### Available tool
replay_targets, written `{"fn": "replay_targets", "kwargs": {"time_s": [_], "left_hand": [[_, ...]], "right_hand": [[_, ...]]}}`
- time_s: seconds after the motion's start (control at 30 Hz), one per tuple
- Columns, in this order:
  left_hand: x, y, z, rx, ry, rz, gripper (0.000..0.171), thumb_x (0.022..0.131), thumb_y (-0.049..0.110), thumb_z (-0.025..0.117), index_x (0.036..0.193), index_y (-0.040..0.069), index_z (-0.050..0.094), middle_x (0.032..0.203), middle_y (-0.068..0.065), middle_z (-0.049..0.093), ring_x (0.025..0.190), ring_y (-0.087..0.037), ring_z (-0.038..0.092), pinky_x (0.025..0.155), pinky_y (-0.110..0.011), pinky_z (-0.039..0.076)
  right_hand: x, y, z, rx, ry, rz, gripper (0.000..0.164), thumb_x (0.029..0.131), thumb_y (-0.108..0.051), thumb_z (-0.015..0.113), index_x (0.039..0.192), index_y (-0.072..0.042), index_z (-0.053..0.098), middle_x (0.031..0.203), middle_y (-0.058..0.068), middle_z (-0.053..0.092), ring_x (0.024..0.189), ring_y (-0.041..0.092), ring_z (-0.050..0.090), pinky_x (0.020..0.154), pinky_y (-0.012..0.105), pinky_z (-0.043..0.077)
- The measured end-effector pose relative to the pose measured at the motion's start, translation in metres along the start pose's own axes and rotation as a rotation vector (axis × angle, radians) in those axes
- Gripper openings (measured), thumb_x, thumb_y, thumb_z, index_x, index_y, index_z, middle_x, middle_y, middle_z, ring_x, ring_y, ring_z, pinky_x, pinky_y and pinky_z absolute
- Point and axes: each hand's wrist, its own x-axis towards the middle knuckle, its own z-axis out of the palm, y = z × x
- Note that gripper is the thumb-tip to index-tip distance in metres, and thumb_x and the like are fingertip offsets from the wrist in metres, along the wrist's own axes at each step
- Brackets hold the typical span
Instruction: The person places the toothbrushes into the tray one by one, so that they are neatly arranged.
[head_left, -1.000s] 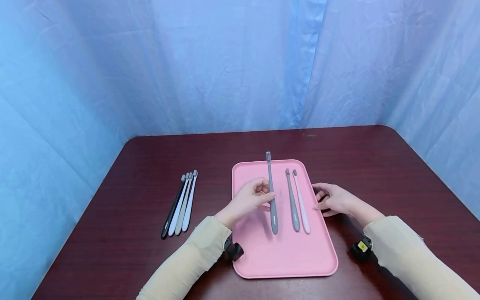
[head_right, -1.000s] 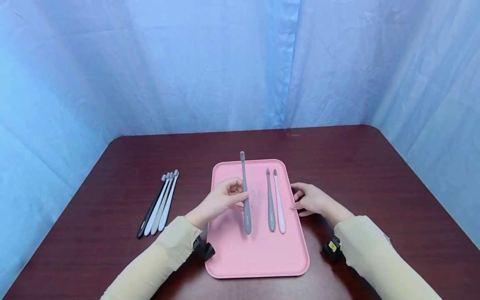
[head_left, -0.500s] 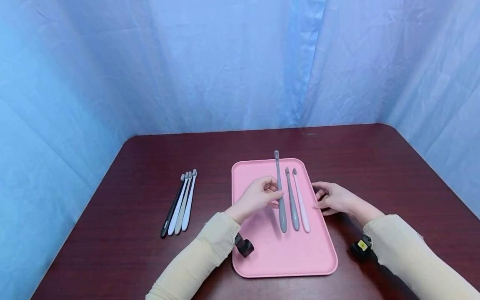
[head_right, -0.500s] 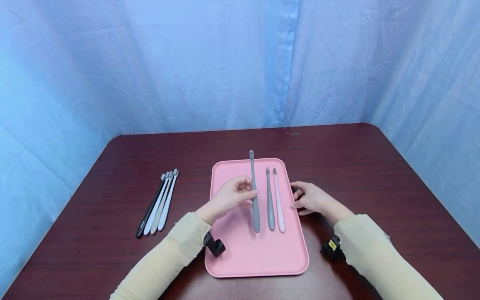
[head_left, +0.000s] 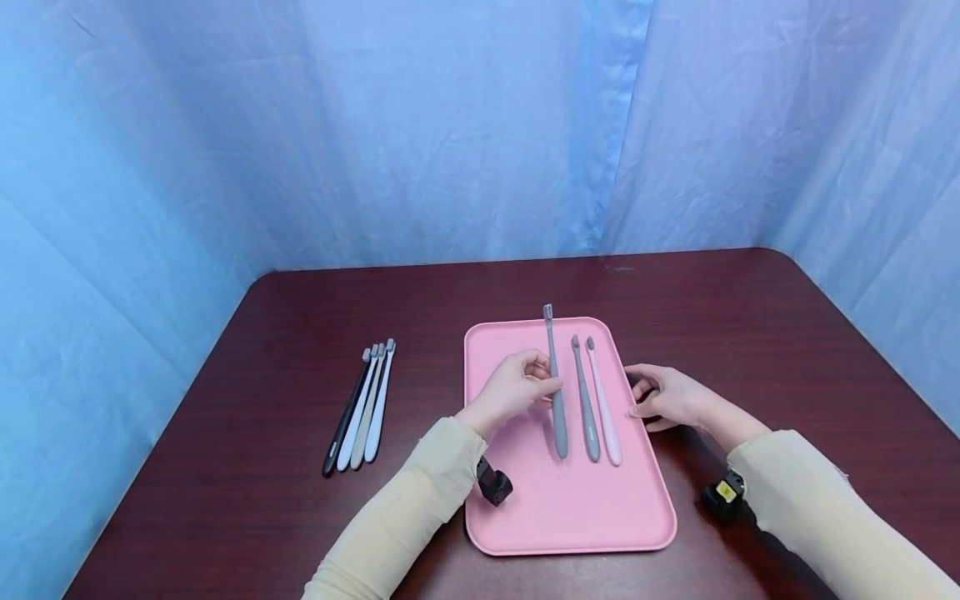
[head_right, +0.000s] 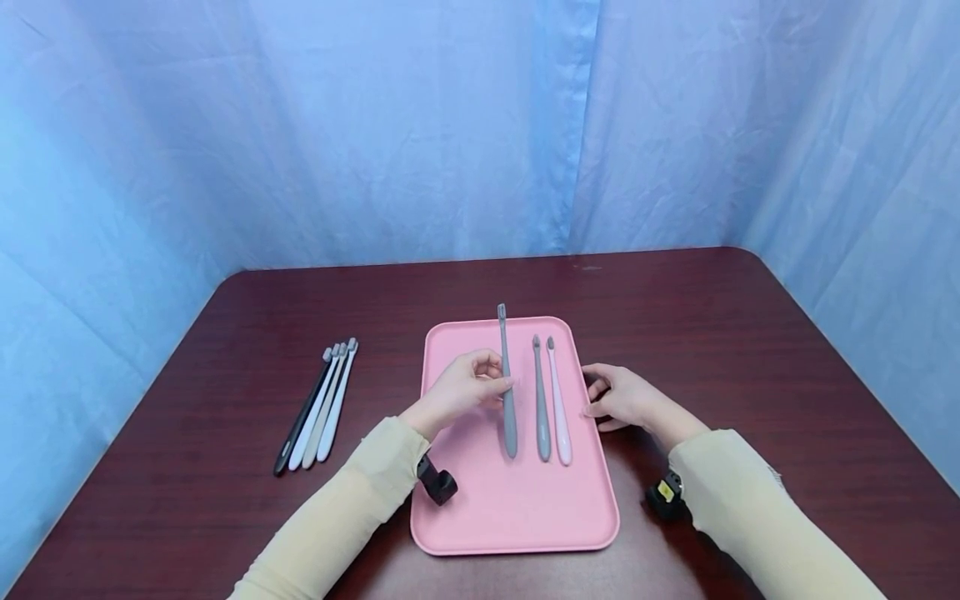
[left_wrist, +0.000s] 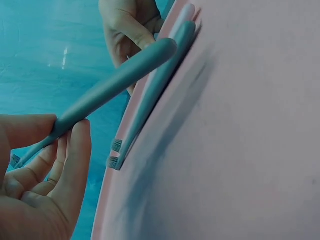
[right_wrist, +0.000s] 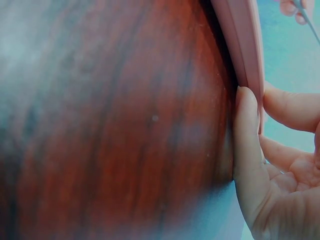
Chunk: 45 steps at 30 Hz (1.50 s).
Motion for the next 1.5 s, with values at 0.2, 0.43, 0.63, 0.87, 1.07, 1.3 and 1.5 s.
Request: {"fn": "replay_targets", "kwargs": {"time_s": [0.2,0.43,0.63,0.87,1.07,1.3,1.5], "left_hand": [[0.003,-0.007,-0.001,0.002,0.029,-0.023,0.015,0.084,-0.002,0.066,0.089,-0.003,0.052,0.073,-0.001,0.047,0.060,-0.012,0.054,0.060,-0.031,0.058],[0.009,-0.009,0.004,0.022,0.050,-0.048,0.014,0.083,-0.005,0.066,0.087,-0.003,0.053,0.070,-0.001,0.048,0.057,-0.009,0.052,0.059,-0.027,0.057],[0.013,-0.012,0.013,0.052,0.056,-0.083,0.014,0.082,-0.003,0.068,0.088,-0.004,0.055,0.070,0.000,0.049,0.057,-0.008,0.054,0.060,-0.027,0.058],[0.015,-0.017,0.021,0.068,0.071,-0.115,0.015,0.081,-0.004,0.068,0.082,-0.003,0.053,0.068,-0.001,0.052,0.055,-0.007,0.055,0.060,-0.026,0.058],[0.019,-0.017,0.025,0.128,0.084,-0.127,0.021,0.082,-0.003,0.068,0.075,0.003,0.049,0.066,-0.004,0.058,0.053,-0.008,0.057,0.057,-0.023,0.057],[0.022,-0.016,0.029,0.267,0.120,-0.121,0.029,0.080,0.000,0.071,0.069,0.008,0.045,0.062,-0.001,0.054,0.050,-0.009,0.059,0.050,-0.020,0.054],[0.023,-0.012,0.029,0.325,0.129,-0.118,0.031,0.079,0.000,0.071,0.066,0.008,0.043,0.058,0.001,0.050,0.048,-0.009,0.061,0.048,-0.018,0.052]], "right_hand": [[0.000,0.001,0.000,0.003,-0.001,0.002,0.073,0.083,0.001,0.064,0.142,0.010,0.023,0.096,0.013,0.054,0.076,0.014,0.059,0.069,0.037,0.059],[0.000,0.001,0.000,0.002,0.001,0.000,0.072,0.082,0.002,0.064,0.142,0.010,0.023,0.096,0.013,0.054,0.076,0.015,0.059,0.069,0.037,0.059],[0.001,0.002,0.000,0.005,0.001,0.001,0.072,0.082,0.003,0.063,0.142,0.011,0.023,0.095,0.013,0.052,0.076,0.016,0.058,0.069,0.037,0.059],[0.001,0.002,0.000,0.010,0.001,0.001,0.073,0.082,0.003,0.064,0.142,0.010,0.023,0.094,0.013,0.052,0.077,0.017,0.059,0.069,0.038,0.059],[0.001,0.003,0.000,0.020,0.002,0.007,0.073,0.082,0.003,0.063,0.142,0.010,0.023,0.093,0.012,0.051,0.077,0.016,0.058,0.068,0.037,0.059],[0.001,0.003,0.000,0.015,-0.002,-0.001,0.073,0.082,0.003,0.064,0.142,0.011,0.023,0.093,0.013,0.052,0.077,0.017,0.058,0.068,0.038,0.059],[0.001,0.002,-0.001,0.019,0.001,-0.002,0.072,0.082,0.003,0.064,0.141,0.011,0.023,0.093,0.011,0.052,0.076,0.016,0.058,0.068,0.037,0.059]]}}
